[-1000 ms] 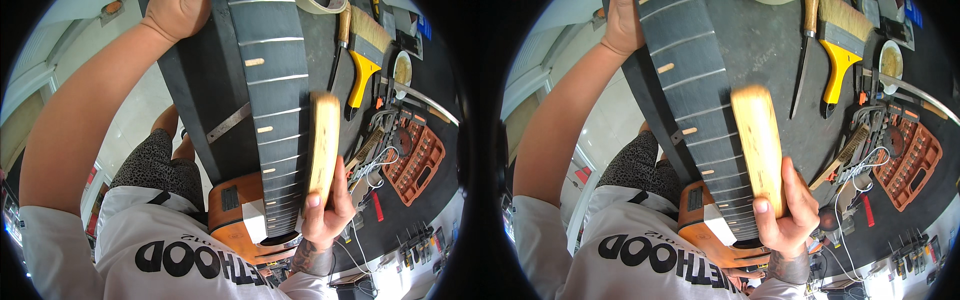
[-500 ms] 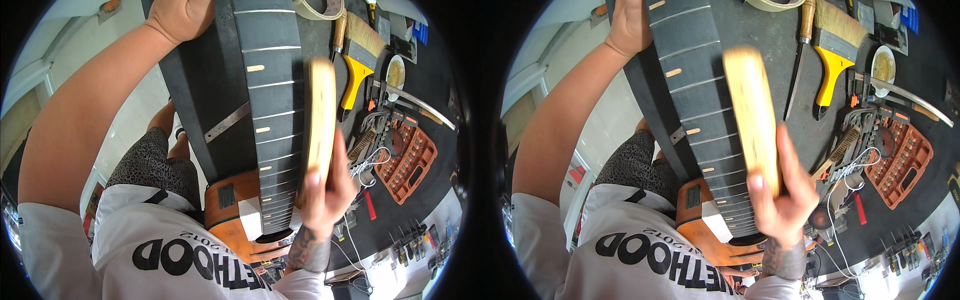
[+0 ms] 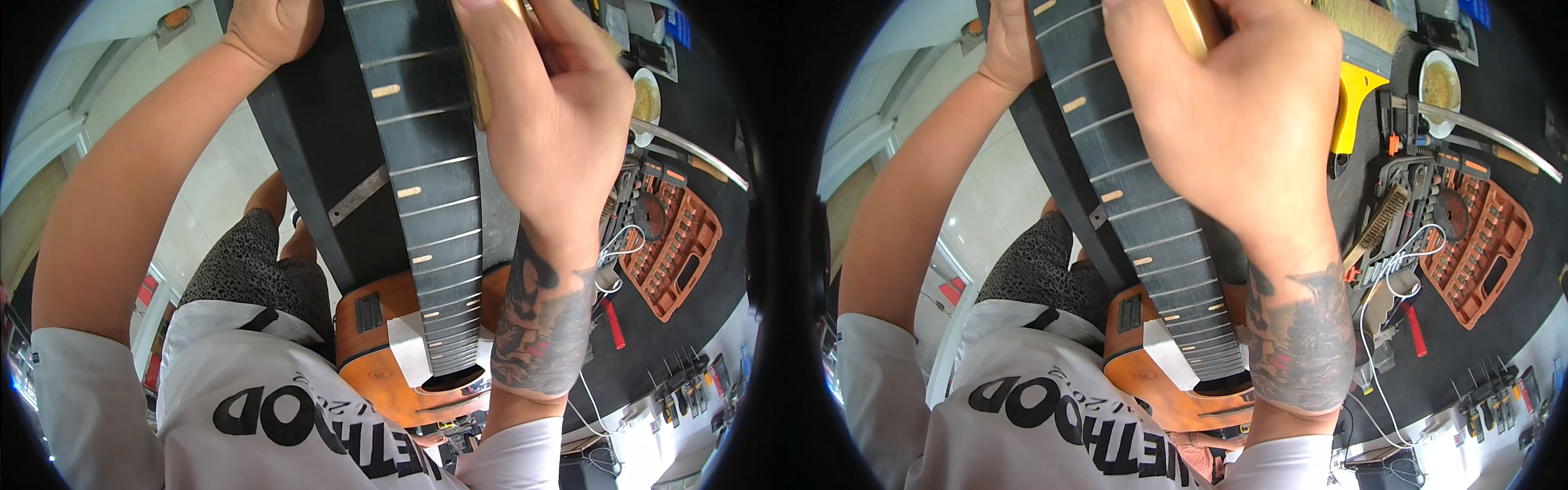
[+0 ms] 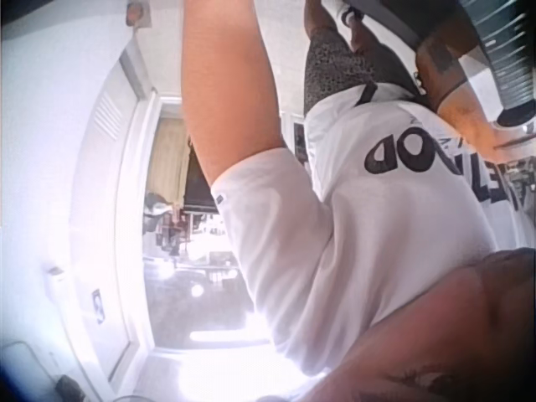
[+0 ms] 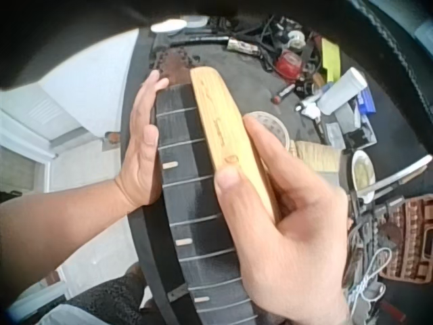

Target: The person sands the fretboard of an acoustic guitar using a curved wooden sanding block. They repeatedly rub the block along the length of the fretboard, frequently pausing to feel the surface with their fingers to check smoothness.

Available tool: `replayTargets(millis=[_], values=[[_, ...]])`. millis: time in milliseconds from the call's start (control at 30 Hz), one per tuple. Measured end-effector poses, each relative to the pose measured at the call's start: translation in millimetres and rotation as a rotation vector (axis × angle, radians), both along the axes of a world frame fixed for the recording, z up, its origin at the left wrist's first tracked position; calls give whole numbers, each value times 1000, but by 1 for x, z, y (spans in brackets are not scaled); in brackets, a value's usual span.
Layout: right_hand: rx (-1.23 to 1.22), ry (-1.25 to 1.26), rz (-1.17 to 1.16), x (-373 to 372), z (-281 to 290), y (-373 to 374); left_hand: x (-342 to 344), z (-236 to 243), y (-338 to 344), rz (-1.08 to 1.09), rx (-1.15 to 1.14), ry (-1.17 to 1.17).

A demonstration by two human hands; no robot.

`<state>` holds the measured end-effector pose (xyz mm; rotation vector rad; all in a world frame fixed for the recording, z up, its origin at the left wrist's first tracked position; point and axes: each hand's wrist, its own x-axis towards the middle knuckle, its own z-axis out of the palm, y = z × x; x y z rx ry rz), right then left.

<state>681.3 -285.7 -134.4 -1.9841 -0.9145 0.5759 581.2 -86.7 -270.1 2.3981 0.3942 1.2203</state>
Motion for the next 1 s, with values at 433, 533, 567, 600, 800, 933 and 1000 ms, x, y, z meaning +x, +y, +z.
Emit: replayTargets(millis=[433, 533, 567, 600, 800, 933, 1000], values=[[-12, 162, -42, -46, 8, -165, 2, -2, 2, -21, 32, -32], [17, 110, -42, -39, 3, -136, 2, -5, 1, -22, 25, -19], [16, 72, -26, -33, 2, -116, 2, -6, 1, -26, 17, -11], [17, 37, 2, -24, 2, -86, 0, -5, 3, -24, 15, 2], [23, 46, 65, 3, -3, -12, -1, 1, 0, -18, 7, 27], [3, 106, 45, -15, -4, -65, -4, 1, 2, 9, 24, 47], [-38, 138, 0, -28, 5, -110, 0, -1, 4, -10, 22, 13]])
